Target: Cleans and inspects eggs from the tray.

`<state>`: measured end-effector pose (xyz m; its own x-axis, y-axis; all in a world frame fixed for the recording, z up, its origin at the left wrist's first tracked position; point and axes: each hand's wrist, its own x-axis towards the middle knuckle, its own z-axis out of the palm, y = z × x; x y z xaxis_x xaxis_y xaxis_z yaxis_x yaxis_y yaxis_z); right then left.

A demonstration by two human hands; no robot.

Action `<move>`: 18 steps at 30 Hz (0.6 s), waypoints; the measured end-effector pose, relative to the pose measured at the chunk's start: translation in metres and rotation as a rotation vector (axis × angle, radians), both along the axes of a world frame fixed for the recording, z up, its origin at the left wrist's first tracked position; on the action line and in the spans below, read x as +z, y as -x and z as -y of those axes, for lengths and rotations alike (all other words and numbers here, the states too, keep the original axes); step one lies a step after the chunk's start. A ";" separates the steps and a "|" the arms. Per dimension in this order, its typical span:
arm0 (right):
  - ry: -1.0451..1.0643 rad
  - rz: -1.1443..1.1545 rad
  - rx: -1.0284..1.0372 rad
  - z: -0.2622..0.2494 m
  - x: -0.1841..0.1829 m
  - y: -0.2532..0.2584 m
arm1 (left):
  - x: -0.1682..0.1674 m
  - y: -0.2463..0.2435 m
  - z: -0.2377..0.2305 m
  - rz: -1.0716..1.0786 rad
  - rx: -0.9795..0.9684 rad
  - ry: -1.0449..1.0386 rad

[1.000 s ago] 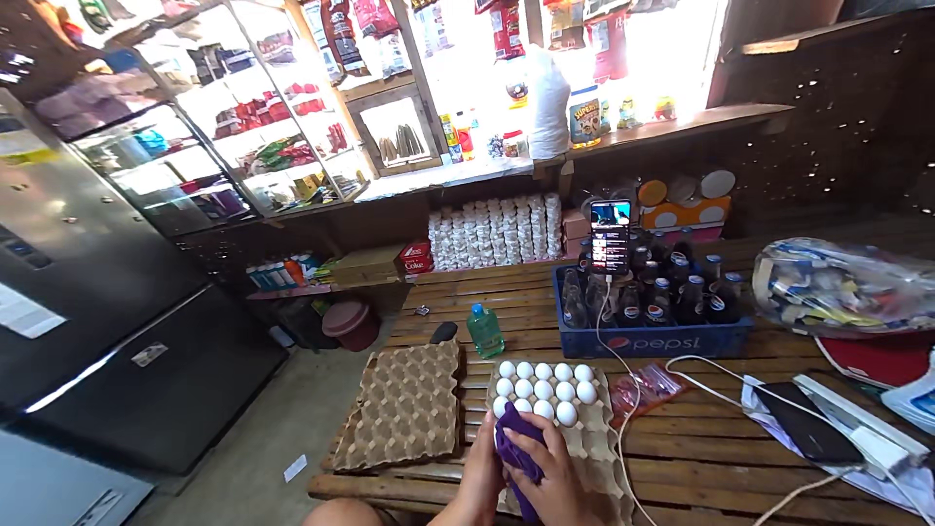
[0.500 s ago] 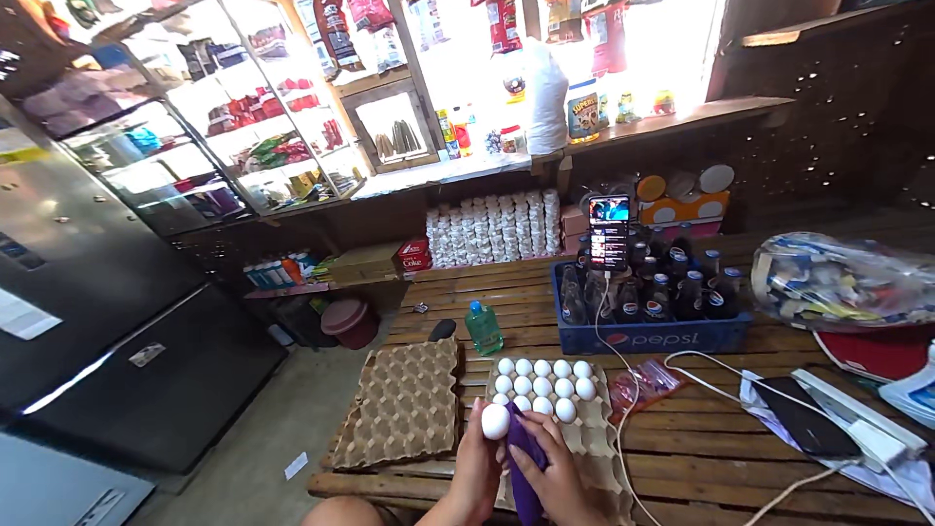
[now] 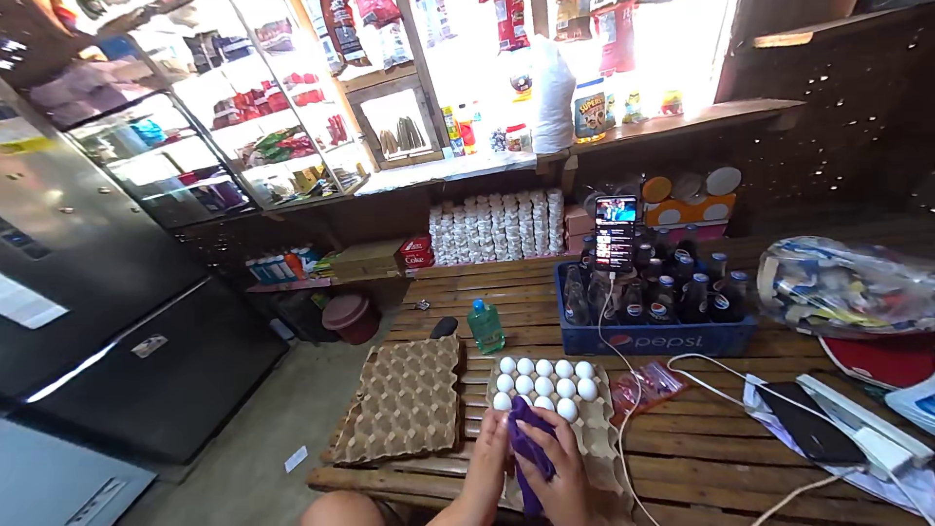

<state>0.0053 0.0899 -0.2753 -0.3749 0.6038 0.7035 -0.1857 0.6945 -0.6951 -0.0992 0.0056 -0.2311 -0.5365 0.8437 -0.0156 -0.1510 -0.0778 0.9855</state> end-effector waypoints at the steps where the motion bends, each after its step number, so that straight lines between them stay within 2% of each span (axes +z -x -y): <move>1: 0.043 -0.007 0.021 -0.001 0.001 -0.001 | -0.001 -0.002 0.001 -0.028 -0.028 -0.028; 6: 0.420 -0.005 0.142 0.001 0.014 -0.007 | 0.002 -0.002 0.000 -0.055 -0.028 -0.028; 8: 0.410 -0.019 0.159 0.002 0.009 -0.005 | 0.003 0.001 -0.002 0.011 0.011 -0.012; 10: 0.284 -0.033 0.139 0.003 0.004 -0.002 | 0.004 0.002 -0.003 0.056 0.046 -0.017; 13: 0.129 -0.047 0.106 0.002 0.000 -0.001 | 0.003 0.001 -0.003 -0.043 0.029 -0.052; 15: 0.169 -0.049 0.114 0.002 0.003 -0.003 | -0.003 0.001 -0.002 -0.149 0.011 -0.087; 18: 0.457 -0.008 0.158 0.005 0.018 -0.008 | -0.005 0.001 0.001 -0.211 -0.007 -0.097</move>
<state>0.0136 0.0845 -0.2570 -0.4824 0.7881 0.3823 -0.2707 0.2809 -0.9208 -0.1003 0.0042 -0.2364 -0.5137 0.8393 0.1777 0.0572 -0.1731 0.9832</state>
